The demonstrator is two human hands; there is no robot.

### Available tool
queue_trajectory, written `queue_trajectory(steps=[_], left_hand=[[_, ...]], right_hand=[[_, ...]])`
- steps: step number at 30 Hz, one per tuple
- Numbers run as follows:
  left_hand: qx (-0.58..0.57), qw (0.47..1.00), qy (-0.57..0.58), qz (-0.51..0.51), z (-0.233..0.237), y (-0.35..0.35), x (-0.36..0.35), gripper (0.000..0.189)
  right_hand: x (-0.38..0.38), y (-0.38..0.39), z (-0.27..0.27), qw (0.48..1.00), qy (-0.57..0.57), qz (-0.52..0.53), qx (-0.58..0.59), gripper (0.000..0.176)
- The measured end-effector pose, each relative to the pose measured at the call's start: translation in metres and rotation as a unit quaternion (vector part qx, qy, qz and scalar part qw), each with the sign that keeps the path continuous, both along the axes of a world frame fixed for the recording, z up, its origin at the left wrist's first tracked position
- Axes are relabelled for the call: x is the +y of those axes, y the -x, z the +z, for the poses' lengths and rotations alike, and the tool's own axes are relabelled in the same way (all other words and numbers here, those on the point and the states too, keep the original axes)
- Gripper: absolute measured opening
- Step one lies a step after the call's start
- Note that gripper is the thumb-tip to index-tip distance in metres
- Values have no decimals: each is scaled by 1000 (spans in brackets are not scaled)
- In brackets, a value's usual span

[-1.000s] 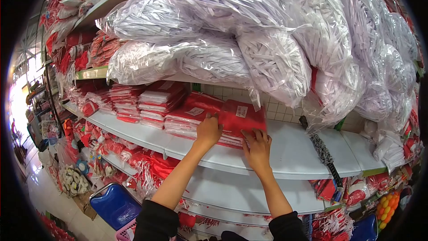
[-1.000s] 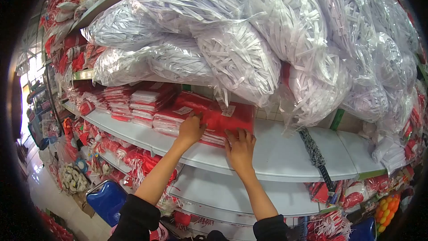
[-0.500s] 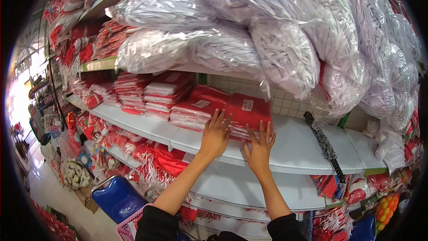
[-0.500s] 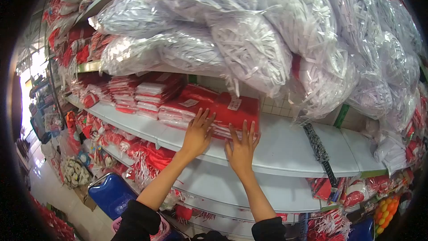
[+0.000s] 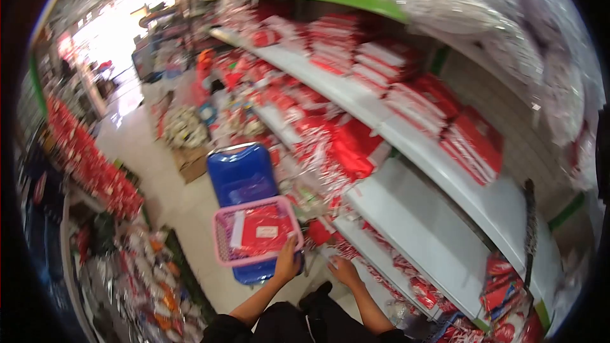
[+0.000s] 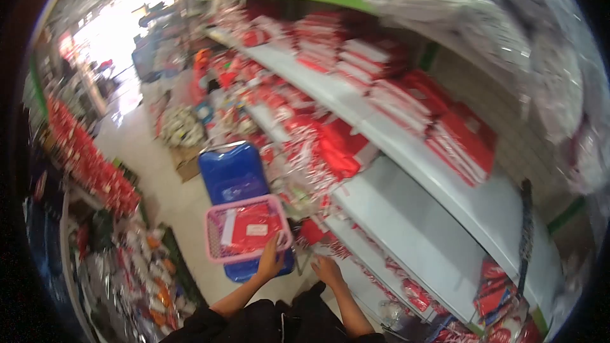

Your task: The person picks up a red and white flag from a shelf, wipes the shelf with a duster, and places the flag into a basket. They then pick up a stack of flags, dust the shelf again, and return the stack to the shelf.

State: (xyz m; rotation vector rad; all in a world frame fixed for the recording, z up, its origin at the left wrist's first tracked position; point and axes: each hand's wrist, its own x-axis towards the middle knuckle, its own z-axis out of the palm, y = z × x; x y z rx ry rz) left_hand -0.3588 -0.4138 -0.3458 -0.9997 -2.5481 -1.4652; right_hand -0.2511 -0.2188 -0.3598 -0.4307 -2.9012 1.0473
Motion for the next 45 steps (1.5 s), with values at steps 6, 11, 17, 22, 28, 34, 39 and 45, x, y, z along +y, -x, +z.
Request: queue_trajectory(steps=[6,11,17,22,28,34,39,45], left_hand=[[-347,880,130,297,-182,-177,-272,61],[-638,569,427,294,-223,-315,-425,29],[-549,666,468,192,-210,-343,-420,26],[-502,714,261,412,-245,-246,-332,41],[-298,879,118,353,-148,0,-205,53],[-183,919,262,230,-125,98,-170,58],[-285,872,350,192,-166,109,-223,39],[-343,851,340,207,-174,114,-228,19]], right_hand=[[5,-162,-307,916,-36,59,-394,54],[36,-145,-197,772,134,-51,-619,50],[54,-82,-240,854,-60,228,-464,40],[-31,37,-182,976,-21,37,-214,31],[-90,171,-143,983,-68,163,-48,42],[-92,204,-145,943,-158,268,-119,59],[-91,199,-121,930,-127,271,-212,52],[-91,185,-139,945,-108,303,-56,35]])
